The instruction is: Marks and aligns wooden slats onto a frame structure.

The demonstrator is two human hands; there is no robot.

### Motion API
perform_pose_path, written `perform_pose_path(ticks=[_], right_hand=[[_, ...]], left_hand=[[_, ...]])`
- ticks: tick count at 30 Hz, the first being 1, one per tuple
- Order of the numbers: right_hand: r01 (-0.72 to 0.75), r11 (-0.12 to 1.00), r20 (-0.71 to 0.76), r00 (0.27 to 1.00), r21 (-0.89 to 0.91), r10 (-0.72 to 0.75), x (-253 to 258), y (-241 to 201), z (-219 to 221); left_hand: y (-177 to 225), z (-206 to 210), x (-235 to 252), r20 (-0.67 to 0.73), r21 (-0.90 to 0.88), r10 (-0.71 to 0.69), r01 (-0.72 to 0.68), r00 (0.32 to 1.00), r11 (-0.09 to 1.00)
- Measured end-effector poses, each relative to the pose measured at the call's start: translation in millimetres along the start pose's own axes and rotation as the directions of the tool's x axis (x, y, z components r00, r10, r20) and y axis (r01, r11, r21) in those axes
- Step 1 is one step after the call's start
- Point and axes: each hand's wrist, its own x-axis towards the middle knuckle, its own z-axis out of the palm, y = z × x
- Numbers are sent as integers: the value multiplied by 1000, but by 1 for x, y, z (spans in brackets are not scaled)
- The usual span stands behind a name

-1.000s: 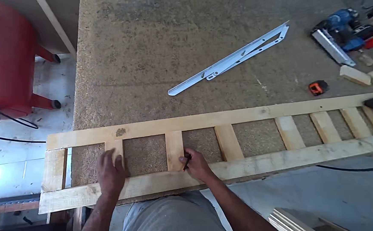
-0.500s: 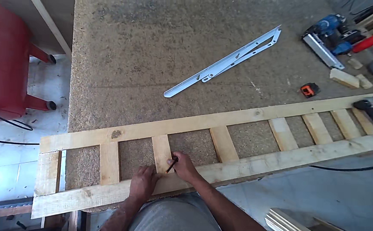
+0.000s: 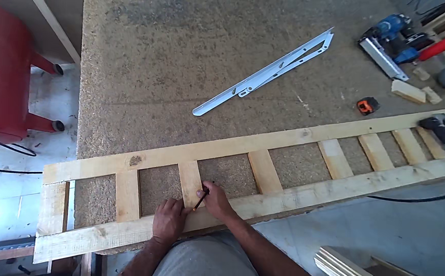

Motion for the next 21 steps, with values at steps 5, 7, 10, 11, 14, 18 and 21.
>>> perform_pose_path(ticks=[5,7,10,11,14,18,21], right_hand=[[51,994,-30,998,-99,-54,-22,-5,-2],[106,982,-2,994,-156,-108,-30,0,-4],[169,934,-23,982,-314,-185,-35,14,-6],[193,913,-38,975,-359,-221,-35,21,-6],[261,868,-33,952,-422,-303,-29,39,-4],[380,777,-120,859,-501,-498,-22,61,9],[429,687,-183,757,-587,-628,-21,70,16]], left_hand=[[0,0,0,14,41,3,-4,1000,999],[0,2,0,-6,36,18,-18,1000,999],[1,-1,2,22,21,14,-14,1000,1000],[2,-2,2,26,17,16,-16,1000,1000],[0,-1,1,17,-2,38,-38,999,999],[-5,-4,2,78,-29,38,-35,996,999],[-4,-6,5,141,19,12,-15,990,1000]])
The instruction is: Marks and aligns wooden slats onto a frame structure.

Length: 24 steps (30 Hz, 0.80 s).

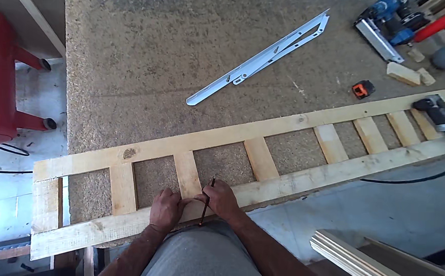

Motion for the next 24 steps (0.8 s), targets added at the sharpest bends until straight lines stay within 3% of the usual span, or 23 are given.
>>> perform_pose_path(ticks=[6,15,18,20,24], right_hand=[[49,995,-106,993,-88,-58,-5,-1,5],[67,990,-121,989,-126,-82,-4,3,11],[45,993,-127,990,-112,-59,-3,4,10],[-18,999,-38,999,-42,17,1,3,4],[-199,974,274,948,112,162,16,2,-13]], left_hand=[[1,4,-3,-54,35,-21,23,998,999],[-2,14,-4,-156,56,-11,20,988,998],[-2,3,0,-5,-45,-85,85,996,995],[-5,-11,7,133,-159,-117,138,984,978],[0,-24,15,210,-250,-187,237,960,939]])
